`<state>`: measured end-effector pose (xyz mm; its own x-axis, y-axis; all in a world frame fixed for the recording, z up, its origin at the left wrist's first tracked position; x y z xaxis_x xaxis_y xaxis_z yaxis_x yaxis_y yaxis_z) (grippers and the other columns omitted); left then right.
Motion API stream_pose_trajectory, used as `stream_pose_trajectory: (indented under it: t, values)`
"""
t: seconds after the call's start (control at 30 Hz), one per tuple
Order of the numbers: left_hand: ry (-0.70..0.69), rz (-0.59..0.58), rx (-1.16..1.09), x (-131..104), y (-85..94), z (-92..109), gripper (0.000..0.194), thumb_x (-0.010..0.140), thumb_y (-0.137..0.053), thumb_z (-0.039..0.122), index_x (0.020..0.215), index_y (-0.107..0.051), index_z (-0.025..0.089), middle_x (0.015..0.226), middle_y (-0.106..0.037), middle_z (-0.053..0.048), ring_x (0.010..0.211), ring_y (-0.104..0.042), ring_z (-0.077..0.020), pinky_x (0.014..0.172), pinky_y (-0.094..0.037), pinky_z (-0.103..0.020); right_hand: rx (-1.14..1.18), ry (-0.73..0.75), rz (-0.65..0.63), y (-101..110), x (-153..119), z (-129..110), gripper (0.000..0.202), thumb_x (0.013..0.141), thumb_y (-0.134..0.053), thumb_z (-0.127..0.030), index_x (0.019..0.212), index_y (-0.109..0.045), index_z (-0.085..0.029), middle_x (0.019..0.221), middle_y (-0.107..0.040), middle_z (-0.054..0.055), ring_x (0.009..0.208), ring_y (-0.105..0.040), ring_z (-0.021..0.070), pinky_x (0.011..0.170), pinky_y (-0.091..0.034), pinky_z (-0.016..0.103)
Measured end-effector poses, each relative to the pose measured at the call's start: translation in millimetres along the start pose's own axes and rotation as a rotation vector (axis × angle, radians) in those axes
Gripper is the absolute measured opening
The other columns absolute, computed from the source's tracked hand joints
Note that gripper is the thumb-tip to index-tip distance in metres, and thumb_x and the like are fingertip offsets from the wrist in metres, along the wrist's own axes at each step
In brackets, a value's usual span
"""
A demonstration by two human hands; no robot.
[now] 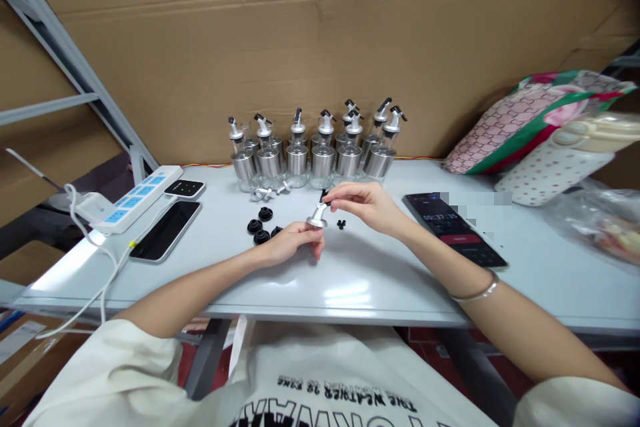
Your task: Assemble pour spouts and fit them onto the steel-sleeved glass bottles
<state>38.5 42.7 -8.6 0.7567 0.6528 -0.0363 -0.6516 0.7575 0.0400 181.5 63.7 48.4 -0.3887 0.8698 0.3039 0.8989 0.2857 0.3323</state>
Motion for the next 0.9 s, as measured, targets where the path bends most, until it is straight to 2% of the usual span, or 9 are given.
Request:
stream_pose_trajectory:
  t: [0.13, 0.33, 0.43, 0.6, 0.9]
  values:
    - [-0.02, -0.051, -0.02, -1, 0.6, 0, 0.046, 0.082, -0.051, 0.054, 0.063, -0.055, 0.013, 0.063, -0.055, -0.004, 0.063, -0.051, -0.0136, 0.07, -0.038, -0.028, 0.168, -0.151, -0.039, -7, -1, 11, 0.025, 0.075, -0.066, -0.035, 0.094, -0.072, -0.02, 0.08, -0.066, 0.003, 0.073, -0.059, 0.0141, 0.078, -0.046, 0.034]
    - [-0.047, -0.121, -0.022, -1, 0.9, -2, 0.045, 0.083, -0.051, 0.053, 0.066, -0.057, 0.012, 0.066, -0.056, -0.004, 0.065, -0.051, -0.0138, 0.071, -0.037, -0.028, 0.564, -0.257, -0.202, -28, -7, 13, 0.029, 0.081, -0.061, -0.031, 0.104, -0.069, -0.016, 0.08, -0.062, 0.004, 0.073, -0.054, 0.0127, 0.08, -0.043, 0.034]
    - [-0.063, -0.136, -0.021, -1, 0.7, -2, 0.045, 0.083, -0.051, 0.053, 0.066, -0.057, 0.012, 0.066, -0.056, -0.004, 0.065, -0.051, -0.0141, 0.071, -0.037, -0.028, 0.683, -0.32, -0.281, -32, -10, 12, 0.028, 0.082, -0.061, -0.028, 0.105, -0.069, -0.015, 0.077, -0.06, 0.004, 0.073, -0.054, 0.0135, 0.08, -0.042, 0.034]
    - [-0.047, -0.141, -0.016, -1, -1.2, -1, 0.042, 0.084, -0.051, 0.05, 0.066, -0.056, 0.012, 0.065, -0.056, -0.004, 0.065, -0.051, -0.014, 0.071, -0.036, -0.028, 0.785, -0.398, -0.367, -35, -11, 17, 0.028, 0.078, -0.065, -0.03, 0.1, -0.069, -0.012, 0.076, -0.059, 0.003, 0.072, -0.053, 0.013, 0.076, -0.041, 0.031]
    - [-0.036, -0.148, 0.07, -4, -3.8, 2, 0.036, 0.086, -0.047, 0.04, 0.066, -0.057, 0.013, 0.066, -0.057, -0.003, 0.065, -0.05, -0.0127, 0.073, -0.036, -0.028, 0.777, -0.356, -0.401, -38, -11, 21, 0.036, 0.069, -0.074, -0.039, 0.095, -0.067, -0.015, 0.085, -0.062, 0.003, 0.074, -0.053, 0.0127, 0.075, -0.039, 0.028]
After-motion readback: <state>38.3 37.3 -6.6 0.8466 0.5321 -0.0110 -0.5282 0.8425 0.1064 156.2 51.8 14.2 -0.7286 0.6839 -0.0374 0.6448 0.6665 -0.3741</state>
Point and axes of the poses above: each hand's wrist, its own x-axis towards the middle knuckle, its own y-axis out of the back of the hand, z = x × y, the point moved 5 cm from there along x, towards the middle knuckle
